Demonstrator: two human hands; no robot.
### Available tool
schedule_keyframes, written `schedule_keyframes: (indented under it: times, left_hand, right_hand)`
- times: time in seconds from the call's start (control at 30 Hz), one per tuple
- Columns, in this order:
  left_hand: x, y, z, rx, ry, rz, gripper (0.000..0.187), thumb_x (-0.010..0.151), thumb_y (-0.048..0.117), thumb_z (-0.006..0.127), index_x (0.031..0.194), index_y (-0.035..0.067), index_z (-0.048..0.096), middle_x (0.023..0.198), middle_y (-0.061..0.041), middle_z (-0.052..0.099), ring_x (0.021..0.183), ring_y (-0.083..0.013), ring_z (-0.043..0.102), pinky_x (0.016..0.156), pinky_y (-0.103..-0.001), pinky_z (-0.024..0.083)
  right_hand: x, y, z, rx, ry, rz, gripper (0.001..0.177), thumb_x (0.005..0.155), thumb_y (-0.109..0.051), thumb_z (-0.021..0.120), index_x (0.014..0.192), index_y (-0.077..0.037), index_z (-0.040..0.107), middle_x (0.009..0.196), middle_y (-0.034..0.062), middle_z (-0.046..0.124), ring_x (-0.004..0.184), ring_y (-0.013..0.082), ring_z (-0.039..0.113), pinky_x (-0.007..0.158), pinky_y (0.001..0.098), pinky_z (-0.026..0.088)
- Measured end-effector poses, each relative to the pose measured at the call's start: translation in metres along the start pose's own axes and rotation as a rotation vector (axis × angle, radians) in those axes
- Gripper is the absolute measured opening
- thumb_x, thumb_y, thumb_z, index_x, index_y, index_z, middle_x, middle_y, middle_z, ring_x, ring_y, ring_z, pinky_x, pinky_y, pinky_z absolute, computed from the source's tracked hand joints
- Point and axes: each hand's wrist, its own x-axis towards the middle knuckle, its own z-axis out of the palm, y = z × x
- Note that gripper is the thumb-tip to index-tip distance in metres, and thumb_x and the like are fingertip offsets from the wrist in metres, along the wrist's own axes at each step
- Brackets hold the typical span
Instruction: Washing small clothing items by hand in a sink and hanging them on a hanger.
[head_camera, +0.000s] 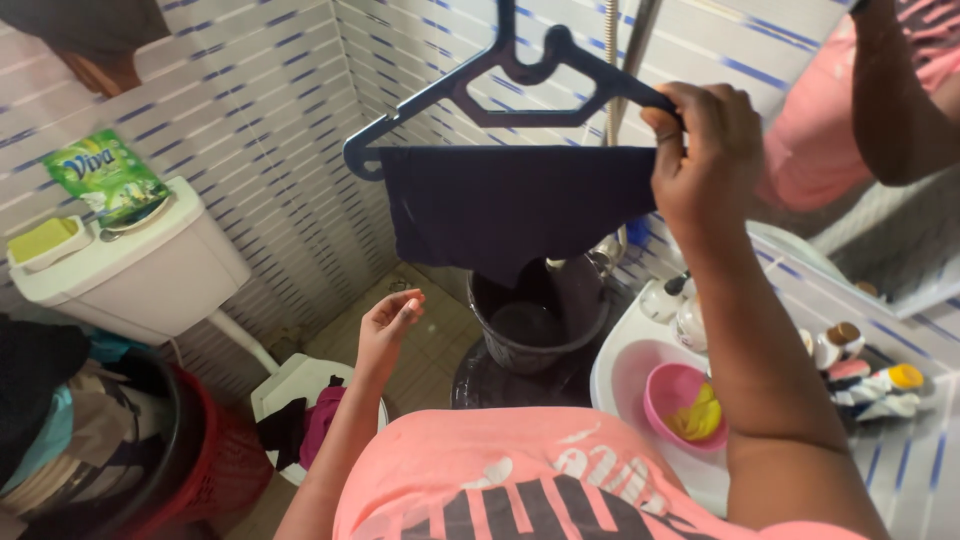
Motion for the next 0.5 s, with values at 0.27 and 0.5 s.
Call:
schedule_keyframes:
  times: [0.27,0.5]
  left_hand:
    - [-0.013,0.015,-0.003,0.05,0.119,-0.031,0.034,0.096,0.024,0.072,0.118,-0.001,0.073,0.108,-0.005,0.075,0.092,-0.0105,0.065,0.085,-0.027,0.052]
    - [-0.02,-0.002,-0.028,0.028,0.145,-0.075,0.033,0.097,0.025,0.072,0.117,-0.001,0.074,0.104,-0.004,0.075,0.094,-0.0102,0.067,0.087,-0.027,0.054]
  right_hand:
    - [0.041,-0.026,0.074,0.071,0.0,-0.108,0.016,0.111,-0.021,0.072,0.117,-0.006,0.067,0.107,0.008,0.063,0.1,0.0309,0.06,0.085,0.0436,0.046]
    - [0.069,-0.047,0.157,0.071,0.009,-0.21,0.015,0.106,-0.019,0.069,0.11,-0.005,0.065,0.103,0.0104,0.062,0.098,0.0333,0.06,0.08,0.0447,0.045]
